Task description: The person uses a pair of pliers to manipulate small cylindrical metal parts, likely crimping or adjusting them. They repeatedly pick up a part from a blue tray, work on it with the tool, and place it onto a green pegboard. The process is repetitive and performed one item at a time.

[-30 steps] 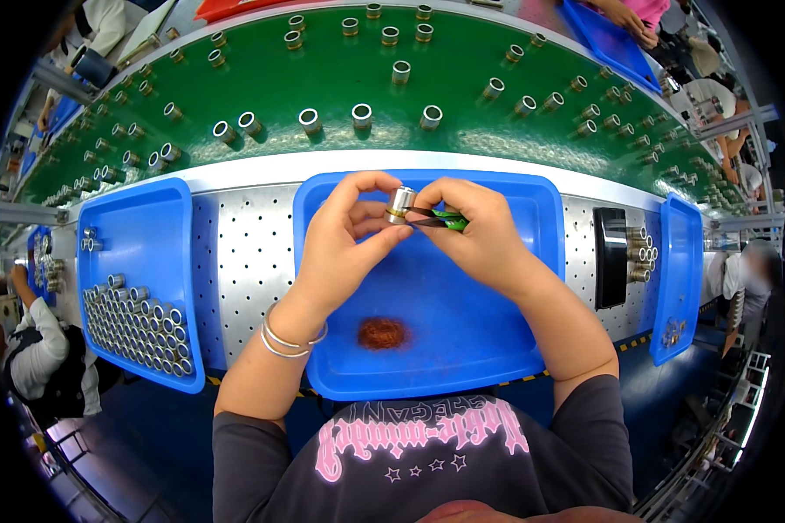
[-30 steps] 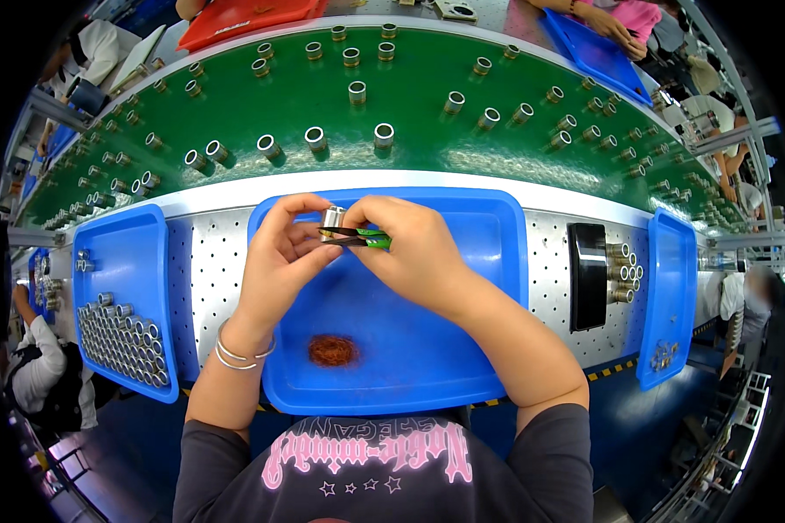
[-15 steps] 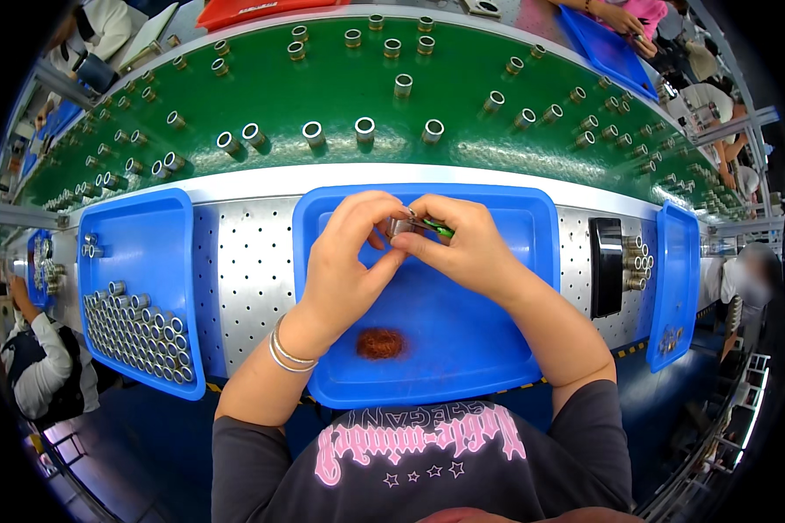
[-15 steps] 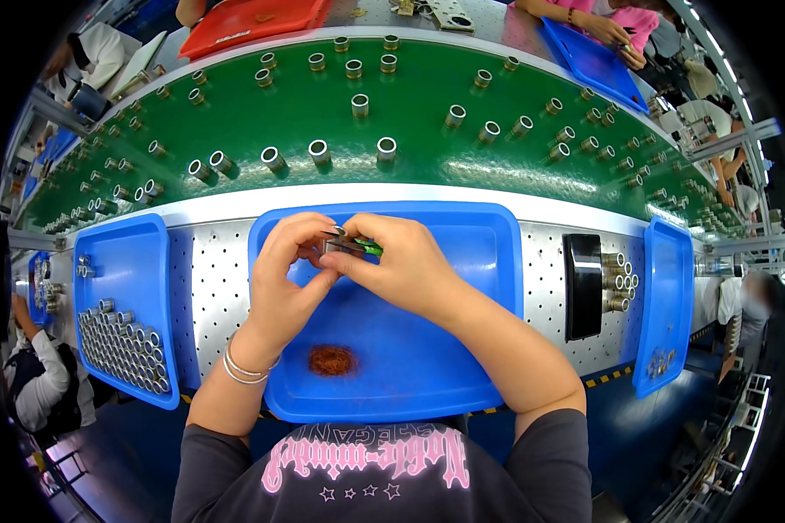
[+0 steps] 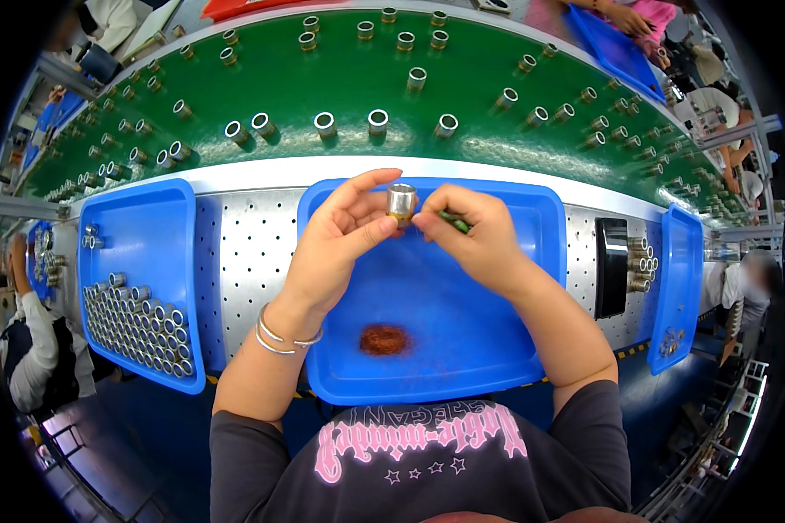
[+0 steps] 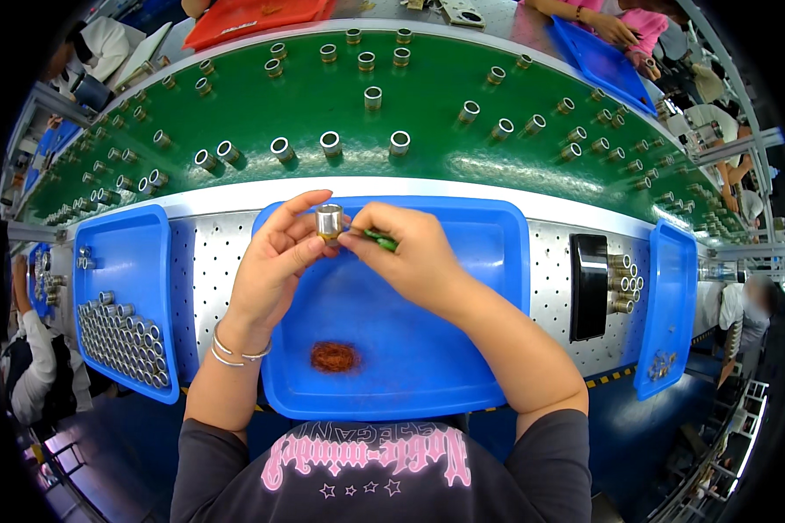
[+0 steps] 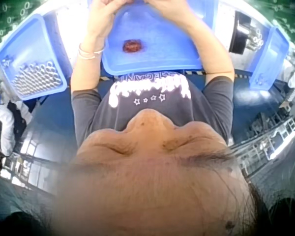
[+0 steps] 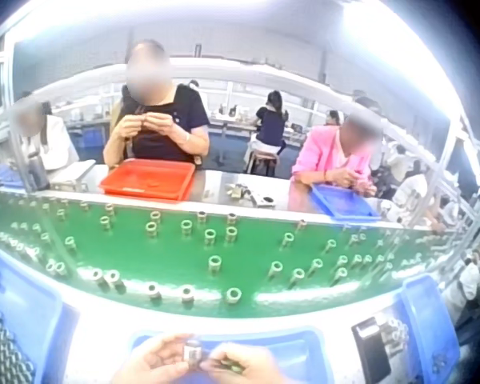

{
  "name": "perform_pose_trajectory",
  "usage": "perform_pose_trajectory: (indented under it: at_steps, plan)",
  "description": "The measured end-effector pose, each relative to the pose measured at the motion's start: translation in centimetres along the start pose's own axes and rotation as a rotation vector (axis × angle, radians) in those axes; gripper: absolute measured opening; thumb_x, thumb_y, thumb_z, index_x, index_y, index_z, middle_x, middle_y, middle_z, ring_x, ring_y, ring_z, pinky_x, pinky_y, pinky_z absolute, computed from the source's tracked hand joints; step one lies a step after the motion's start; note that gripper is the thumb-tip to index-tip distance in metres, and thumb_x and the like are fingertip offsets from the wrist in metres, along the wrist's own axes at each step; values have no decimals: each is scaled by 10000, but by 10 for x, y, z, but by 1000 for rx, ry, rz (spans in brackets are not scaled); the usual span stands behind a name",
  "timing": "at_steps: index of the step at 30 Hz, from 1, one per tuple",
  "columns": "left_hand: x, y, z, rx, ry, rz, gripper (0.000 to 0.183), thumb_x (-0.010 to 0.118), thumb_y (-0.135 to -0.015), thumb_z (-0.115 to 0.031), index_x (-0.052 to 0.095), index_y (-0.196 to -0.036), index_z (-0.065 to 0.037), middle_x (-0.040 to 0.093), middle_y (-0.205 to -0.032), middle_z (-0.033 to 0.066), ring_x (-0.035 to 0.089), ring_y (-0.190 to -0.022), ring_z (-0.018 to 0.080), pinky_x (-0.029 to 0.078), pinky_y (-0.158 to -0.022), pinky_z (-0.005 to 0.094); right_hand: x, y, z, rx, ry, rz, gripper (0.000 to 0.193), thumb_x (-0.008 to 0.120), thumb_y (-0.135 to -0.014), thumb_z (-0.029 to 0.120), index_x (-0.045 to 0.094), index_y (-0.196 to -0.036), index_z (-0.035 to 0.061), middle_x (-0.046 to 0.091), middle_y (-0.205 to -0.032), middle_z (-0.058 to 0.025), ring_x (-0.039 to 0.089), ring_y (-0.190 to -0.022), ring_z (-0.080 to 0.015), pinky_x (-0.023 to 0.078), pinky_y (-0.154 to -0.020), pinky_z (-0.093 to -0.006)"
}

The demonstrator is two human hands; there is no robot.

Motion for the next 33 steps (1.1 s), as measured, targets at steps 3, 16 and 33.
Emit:
perform_pose_trajectory:
  at_steps: [3, 16, 33]
  plan:
    - [-8, 0, -1, -12, 52, -32, 448, 582, -863, -108, 437, -1279, -30, 590, -1106, 119, 555, -1020, 164, 411, -914, 285, -13, -1, -3, 69, -254, -46, 115, 596, -867, 138, 578, -826, 32, 574, -686, -25, 517, -599, -82, 408, -541, -220]
    - [-5, 2, 8, -68, 85, 4, 448, 557, -879, -122, 419, -1295, -28, 582, -1120, 103, 532, -1067, 163, 390, -949, 290, 0, 1, 23, -155, 46, -36, 244, 731, -729, 124, 581, -881, 6, 600, -836, -57, 573, -763, -148, 464, -703, -262]
    - [-11, 7, -2, -13, 78, -6, 450, 602, -821, -8, 442, -1242, -19, 543, -1097, 102, 600, -970, 205, 483, -842, 286, -10, -2, 16, -179, 106, -158, 92, 654, -776, 35, 575, -822, 24, 564, -754, -18, 431, -555, -48, 336, -491, -200]
Point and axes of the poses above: each hand's wrist, its own y-axis away from the middle knuckle, its own x-axis out of the palm, z = x × y, the point moved 10 cm from there along -y, towards the middle knuckle
